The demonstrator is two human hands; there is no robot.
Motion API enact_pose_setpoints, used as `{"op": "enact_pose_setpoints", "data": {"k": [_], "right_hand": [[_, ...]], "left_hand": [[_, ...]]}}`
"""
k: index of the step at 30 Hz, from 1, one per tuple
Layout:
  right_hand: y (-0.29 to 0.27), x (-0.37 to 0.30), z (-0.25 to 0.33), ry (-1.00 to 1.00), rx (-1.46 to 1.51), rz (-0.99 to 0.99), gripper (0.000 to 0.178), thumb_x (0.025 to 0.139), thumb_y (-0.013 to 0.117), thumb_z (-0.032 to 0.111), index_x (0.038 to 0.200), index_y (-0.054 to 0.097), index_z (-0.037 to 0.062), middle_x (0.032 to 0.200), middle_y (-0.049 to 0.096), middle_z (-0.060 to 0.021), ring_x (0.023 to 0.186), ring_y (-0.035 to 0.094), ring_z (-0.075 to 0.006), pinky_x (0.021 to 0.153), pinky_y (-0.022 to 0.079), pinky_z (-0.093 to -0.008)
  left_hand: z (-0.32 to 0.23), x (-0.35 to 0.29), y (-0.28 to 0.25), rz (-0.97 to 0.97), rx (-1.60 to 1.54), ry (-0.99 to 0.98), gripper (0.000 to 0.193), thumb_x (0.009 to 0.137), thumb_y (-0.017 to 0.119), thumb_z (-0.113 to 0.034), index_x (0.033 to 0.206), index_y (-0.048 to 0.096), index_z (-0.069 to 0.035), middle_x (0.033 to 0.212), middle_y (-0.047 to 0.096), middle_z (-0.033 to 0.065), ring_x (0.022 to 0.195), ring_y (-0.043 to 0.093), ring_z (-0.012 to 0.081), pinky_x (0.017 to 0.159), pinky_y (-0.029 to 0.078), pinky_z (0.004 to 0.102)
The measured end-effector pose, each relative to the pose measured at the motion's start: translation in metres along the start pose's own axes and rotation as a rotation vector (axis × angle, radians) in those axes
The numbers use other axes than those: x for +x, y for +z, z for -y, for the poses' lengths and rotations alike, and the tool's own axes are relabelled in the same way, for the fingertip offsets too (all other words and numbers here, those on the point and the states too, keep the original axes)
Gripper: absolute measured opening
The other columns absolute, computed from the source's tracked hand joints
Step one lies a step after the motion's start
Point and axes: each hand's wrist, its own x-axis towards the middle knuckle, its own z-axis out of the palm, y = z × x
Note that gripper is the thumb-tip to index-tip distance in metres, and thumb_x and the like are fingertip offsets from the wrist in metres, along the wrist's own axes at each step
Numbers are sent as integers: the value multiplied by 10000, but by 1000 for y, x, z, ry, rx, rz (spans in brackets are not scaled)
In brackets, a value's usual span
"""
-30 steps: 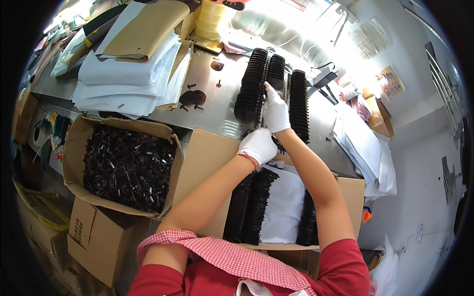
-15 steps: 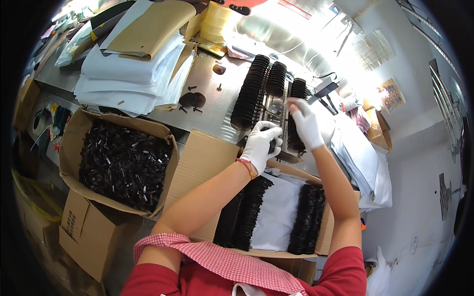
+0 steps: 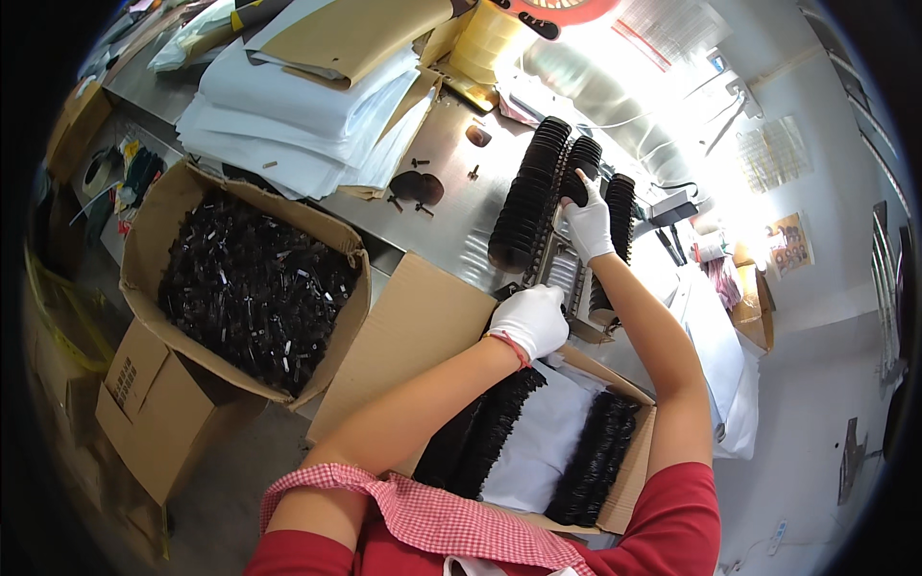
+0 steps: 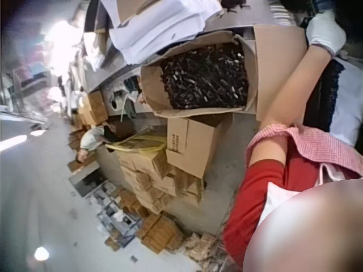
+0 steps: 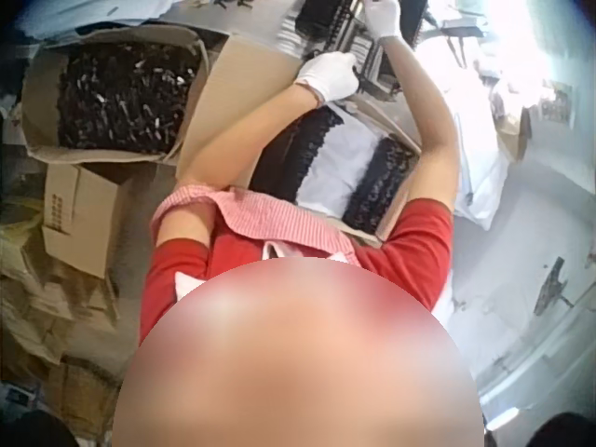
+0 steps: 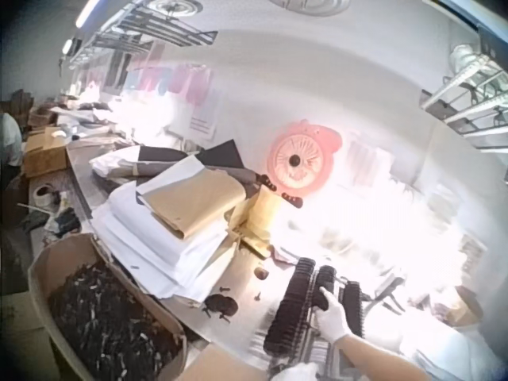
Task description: The person repeatedly picks up small black cylindrical objects from a cardboard box and places them onto a metal rack. They then carry the filled rack to a nearby storage area and return with an empty one to continue the process.
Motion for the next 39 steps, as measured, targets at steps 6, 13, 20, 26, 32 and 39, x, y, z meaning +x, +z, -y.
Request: {"op": "enact_pose_setpoints", "data": {"k": [6,13,20,26,32,39], "right_hand": [[-3,12,7,-457,-579,-54,535,826,510,-69,1346,568,40,1231,646,-234,1079,658,-361,936,527,-414],[-78,-69,126,21,-106,378,408,889,590,31,1296,624,28,1196,671,-204,1076,668,-312,931,513,-350],[-87,-13,71,83,-4,240,318,925,657,219,1145,696,-8,1056,686,-96,960,640,-162,896,502,-294],[-33,81,-6,475,578,74,683,897,690,128,1471,345,-6,1258,581,-110,1128,573,-196,1035,420,-343],[-5,83,-18,132,473,292,464,822,696,-7,1279,643,54,1074,686,-53,949,637,-131,868,522,-268],[37,62,18,-155,-305,-23,447,877,621,48,1322,579,46,1142,667,-268,1028,663,-399,908,524,-425]], "left_hand": [[2,8,8,-18,-126,-5,352,841,617,-214,1131,662,-19,1096,687,183,1019,669,323,924,524,395],[-34,0,-17,-59,-1672,-215,579,1003,593,-406,1480,301,-255,1146,483,-3,981,530,114,873,505,463],[-25,3,1,-32,-1858,-256,209,959,564,-166,1167,559,-187,1149,588,47,1074,592,239,936,532,517],[4,0,-10,303,-2052,-71,172,986,581,-230,1153,580,-189,1205,628,105,1101,633,289,909,564,532],[5,2,-2,17,-401,-69,256,857,705,-237,1016,617,-57,809,657,106,683,643,198,686,534,339],[2,1,0,-117,-133,8,296,844,670,-224,1038,615,-8,957,672,248,925,665,398,845,533,427]]}}
